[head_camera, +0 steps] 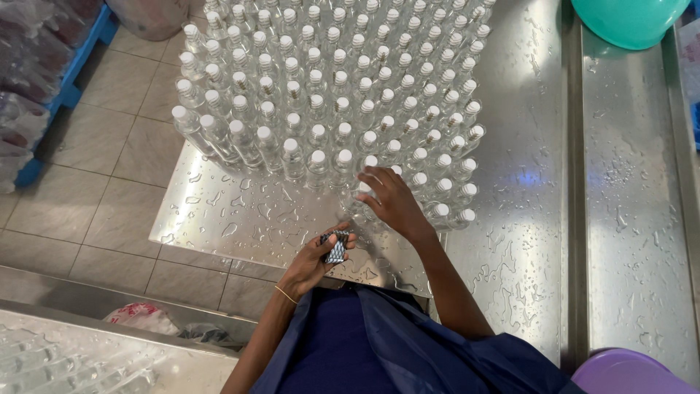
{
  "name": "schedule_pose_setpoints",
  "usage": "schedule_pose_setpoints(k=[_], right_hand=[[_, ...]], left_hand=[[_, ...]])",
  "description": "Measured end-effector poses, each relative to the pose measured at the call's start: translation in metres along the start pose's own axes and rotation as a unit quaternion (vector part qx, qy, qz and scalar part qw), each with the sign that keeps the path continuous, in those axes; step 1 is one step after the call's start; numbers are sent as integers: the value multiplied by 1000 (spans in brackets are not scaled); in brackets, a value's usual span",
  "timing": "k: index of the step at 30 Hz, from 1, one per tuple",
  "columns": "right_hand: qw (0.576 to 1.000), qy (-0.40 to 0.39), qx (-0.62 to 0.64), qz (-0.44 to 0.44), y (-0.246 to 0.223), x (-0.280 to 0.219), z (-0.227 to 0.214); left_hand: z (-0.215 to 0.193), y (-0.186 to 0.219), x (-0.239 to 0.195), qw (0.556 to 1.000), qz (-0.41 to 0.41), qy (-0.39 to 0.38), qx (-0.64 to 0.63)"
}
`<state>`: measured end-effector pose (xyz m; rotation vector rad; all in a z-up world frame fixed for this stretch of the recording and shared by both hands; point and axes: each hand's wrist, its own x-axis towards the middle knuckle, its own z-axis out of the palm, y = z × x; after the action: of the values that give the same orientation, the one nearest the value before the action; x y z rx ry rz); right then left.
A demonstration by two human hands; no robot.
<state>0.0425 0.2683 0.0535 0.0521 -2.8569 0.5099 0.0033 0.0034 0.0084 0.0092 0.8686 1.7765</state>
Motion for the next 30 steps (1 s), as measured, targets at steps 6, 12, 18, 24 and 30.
schedule_pose_setpoints(k=[6, 12, 18, 24, 30], right_hand=[[930, -68, 362, -8, -39, -24, 16], [875, -122, 459, 97, -42, -25, 0], [882, -136, 445, 75, -47, -12, -12], [904, -163, 391, 53, -55, 11, -28], [950, -33, 306, 61, -10, 57, -8]], left_hand=[[-27, -31, 25, 1000, -14, 16, 10], [0, -17, 9, 1000, -6, -7, 2], [0, -11, 6, 1000, 13, -15, 16], [15, 8, -11, 1000, 22, 16, -7], [-22, -5, -5, 998, 54, 14, 1]])
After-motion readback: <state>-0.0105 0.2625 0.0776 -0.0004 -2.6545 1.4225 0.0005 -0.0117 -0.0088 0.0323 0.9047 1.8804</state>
